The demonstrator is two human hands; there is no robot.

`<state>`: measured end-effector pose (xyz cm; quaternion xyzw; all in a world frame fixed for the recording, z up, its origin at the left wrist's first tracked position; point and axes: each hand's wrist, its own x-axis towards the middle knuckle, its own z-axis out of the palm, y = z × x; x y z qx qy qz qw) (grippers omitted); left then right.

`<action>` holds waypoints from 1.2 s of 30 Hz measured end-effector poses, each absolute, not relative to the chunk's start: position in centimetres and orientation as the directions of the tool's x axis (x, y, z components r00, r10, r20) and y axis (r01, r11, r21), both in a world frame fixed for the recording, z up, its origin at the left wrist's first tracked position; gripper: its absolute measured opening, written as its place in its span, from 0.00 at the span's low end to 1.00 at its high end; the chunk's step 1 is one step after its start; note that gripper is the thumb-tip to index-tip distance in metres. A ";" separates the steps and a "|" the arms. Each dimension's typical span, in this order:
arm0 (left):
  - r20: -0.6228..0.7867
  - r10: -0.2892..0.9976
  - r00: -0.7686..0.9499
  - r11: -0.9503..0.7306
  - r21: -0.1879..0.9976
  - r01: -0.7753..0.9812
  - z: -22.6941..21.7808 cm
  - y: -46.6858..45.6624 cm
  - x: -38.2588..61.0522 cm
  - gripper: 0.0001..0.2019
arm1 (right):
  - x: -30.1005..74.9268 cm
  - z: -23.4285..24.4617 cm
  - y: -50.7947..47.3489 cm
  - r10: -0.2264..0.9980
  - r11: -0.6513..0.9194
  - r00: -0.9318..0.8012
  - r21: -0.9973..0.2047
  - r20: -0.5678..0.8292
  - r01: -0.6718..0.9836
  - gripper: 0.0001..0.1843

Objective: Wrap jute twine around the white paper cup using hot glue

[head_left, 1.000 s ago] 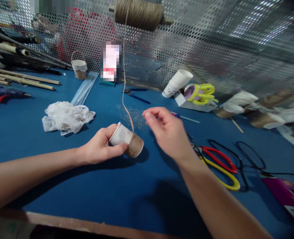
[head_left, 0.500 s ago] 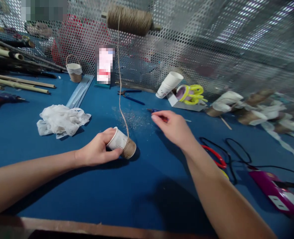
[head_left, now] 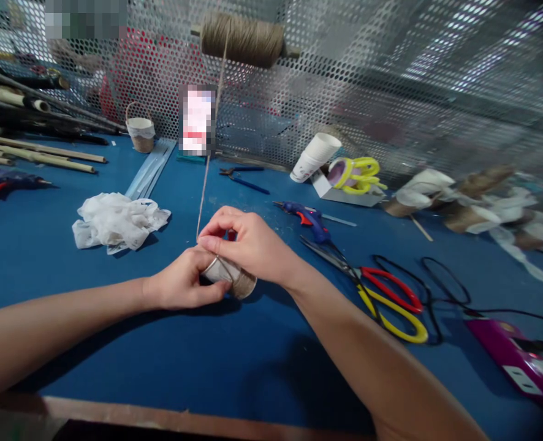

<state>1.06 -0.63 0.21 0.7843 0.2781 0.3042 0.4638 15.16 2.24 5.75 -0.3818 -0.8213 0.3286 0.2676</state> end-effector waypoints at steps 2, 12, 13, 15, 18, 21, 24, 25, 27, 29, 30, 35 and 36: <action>0.184 0.705 0.685 -0.388 0.908 0.156 0.2 -0.6 1.1 0.13 | 14.7 5.6 2.2 0.806 0.489 -0.566 -0.732 0.171 0.474 0.03; 0.428 0.639 0.639 -0.618 0.780 0.096 0.5 -0.4 1.0 0.05 | 23.5 5.5 6.3 0.965 0.168 -0.028 -0.530 0.262 0.831 0.10; 0.428 0.644 0.634 -0.617 0.781 0.100 0.5 -0.4 1.0 0.06 | 25.5 5.0 7.1 0.969 0.089 0.042 -0.503 0.243 0.860 0.09; 0.415 0.657 0.630 -0.607 0.786 0.115 0.4 -0.3 1.0 0.06 | 28.9 3.8 8.3 0.979 -0.022 0.113 -0.461 0.172 0.887 0.09; 0.396 0.669 0.629 -0.591 0.797 0.127 0.4 -0.3 1.1 0.07 | 31.9 2.0 9.1 0.991 -0.085 0.121 -0.431 0.057 0.898 0.12; 0.384 0.681 0.624 -0.580 0.803 0.140 0.4 -0.3 1.2 0.08 | 32.5 1.0 9.3 0.987 -0.159 0.155 -0.426 -0.043 0.891 0.14; 0.370 0.691 0.621 -0.569 0.808 0.152 0.3 -0.3 1.1 0.07 | 32.2 0.9 9.3 0.971 -0.238 0.211 -0.448 -0.111 0.862 0.15; 0.367 0.691 0.623 -0.567 0.809 0.153 0.3 -0.3 1.1 0.07 | 32.1 1.0 9.2 0.966 -0.257 0.227 -0.466 -0.120 0.847 0.15; 0.366 0.691 0.623 -0.566 0.810 0.152 0.3 -0.3 1.1 0.07 | 31.7 1.4 8.8 0.959 -0.282 0.259 -0.521 -0.118 0.806 0.14; 0.373 0.687 0.623 -0.571 0.808 0.146 0.2 -0.3 1.1 0.07 | 31.2 2.2 8.0 0.957 -0.275 0.275 -0.604 -0.095 0.748 0.12; 0.381 0.683 0.623 -0.577 0.805 0.139 0.2 -0.2 1.1 0.08 | 30.8 2.8 7.4 0.959 -0.256 0.273 -0.654 -0.079 0.712 0.10; 0.434 0.672 0.600 -0.618 0.775 0.131 0.3 -0.1 1.0 0.07 | 28.2 6.3 2.6 0.987 -0.137 0.141 -0.838 -0.073 0.528 0.08; 0.439 0.673 0.595 -0.626 0.767 0.142 0.4 -0.1 0.9 0.08 | 27.7 6.8 1.5 0.990 -0.133 0.111 -0.844 -0.087 0.520 0.09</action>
